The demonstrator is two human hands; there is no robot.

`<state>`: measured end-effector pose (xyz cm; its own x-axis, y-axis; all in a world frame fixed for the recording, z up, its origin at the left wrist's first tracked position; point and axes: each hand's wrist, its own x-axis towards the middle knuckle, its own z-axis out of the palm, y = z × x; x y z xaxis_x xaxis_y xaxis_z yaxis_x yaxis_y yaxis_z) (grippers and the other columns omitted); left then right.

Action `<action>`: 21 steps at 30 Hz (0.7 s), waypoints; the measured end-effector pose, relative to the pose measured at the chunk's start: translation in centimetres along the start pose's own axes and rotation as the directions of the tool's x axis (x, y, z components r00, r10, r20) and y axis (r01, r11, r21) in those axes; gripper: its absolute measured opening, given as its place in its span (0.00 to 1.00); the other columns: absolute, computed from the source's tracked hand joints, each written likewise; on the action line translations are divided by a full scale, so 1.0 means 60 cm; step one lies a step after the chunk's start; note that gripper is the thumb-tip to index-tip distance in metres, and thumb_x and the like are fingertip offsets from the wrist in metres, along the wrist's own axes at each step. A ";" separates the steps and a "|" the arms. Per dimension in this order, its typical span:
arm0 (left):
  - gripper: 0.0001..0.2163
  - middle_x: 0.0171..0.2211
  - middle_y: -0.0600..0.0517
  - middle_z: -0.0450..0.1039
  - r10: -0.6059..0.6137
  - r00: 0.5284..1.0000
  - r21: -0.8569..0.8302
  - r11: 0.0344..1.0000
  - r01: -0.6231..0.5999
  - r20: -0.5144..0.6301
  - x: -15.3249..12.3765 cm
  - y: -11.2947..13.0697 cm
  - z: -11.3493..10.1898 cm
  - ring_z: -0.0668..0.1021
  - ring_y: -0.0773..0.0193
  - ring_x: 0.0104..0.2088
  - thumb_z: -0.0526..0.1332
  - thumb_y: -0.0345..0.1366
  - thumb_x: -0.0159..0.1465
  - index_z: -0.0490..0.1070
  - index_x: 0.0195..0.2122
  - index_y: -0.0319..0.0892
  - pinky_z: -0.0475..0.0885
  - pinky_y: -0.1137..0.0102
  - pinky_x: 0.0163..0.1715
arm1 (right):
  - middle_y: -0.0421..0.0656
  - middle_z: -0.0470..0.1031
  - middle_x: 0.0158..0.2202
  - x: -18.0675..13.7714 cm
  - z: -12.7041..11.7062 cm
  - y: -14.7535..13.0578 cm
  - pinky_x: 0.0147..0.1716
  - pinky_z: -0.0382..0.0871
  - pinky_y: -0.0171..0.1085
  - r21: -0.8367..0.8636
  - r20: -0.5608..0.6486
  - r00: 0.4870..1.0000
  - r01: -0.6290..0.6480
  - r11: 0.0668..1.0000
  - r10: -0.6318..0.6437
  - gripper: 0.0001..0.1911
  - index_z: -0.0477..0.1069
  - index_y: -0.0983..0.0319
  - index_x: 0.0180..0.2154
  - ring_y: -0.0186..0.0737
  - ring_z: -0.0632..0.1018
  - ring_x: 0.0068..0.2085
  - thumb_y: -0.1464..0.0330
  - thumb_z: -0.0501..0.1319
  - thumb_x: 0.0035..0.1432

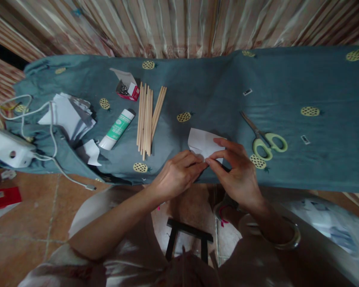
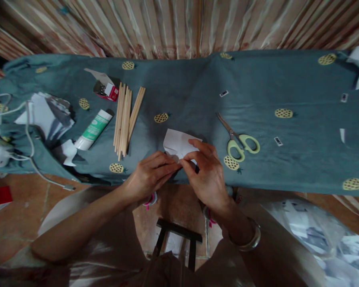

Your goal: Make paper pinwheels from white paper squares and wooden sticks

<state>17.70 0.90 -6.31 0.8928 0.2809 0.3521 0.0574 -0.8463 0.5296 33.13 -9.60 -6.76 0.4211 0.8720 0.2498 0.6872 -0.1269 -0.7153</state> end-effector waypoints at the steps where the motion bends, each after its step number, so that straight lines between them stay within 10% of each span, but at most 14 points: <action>1: 0.08 0.37 0.47 0.77 0.002 1.000 -0.003 1.000 -0.002 -0.008 0.000 0.000 0.000 0.76 0.64 0.37 0.57 0.29 0.67 0.73 0.44 0.37 0.76 0.68 0.37 | 0.47 0.75 0.50 0.000 -0.001 0.000 0.51 0.70 0.52 0.003 -0.003 1.000 0.003 1.000 -0.003 0.04 0.73 0.58 0.30 0.50 0.74 0.53 0.67 0.62 0.58; 21: 0.07 0.37 0.47 0.77 -0.030 1.000 -0.005 1.000 0.030 0.007 -0.002 -0.001 0.003 0.76 0.64 0.38 0.57 0.30 0.66 0.74 0.42 0.37 0.76 0.68 0.37 | 0.47 0.70 0.56 -0.007 -0.009 -0.003 0.54 0.69 0.55 -0.070 0.070 0.989 0.136 0.988 -0.131 0.11 0.73 0.56 0.43 0.51 0.71 0.56 0.73 0.56 0.61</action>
<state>17.68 0.82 -6.53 0.8936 0.3029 0.3312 0.0815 -0.8352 0.5439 33.14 -10.20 -6.37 0.2846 0.9121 0.2952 0.7780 -0.0399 -0.6270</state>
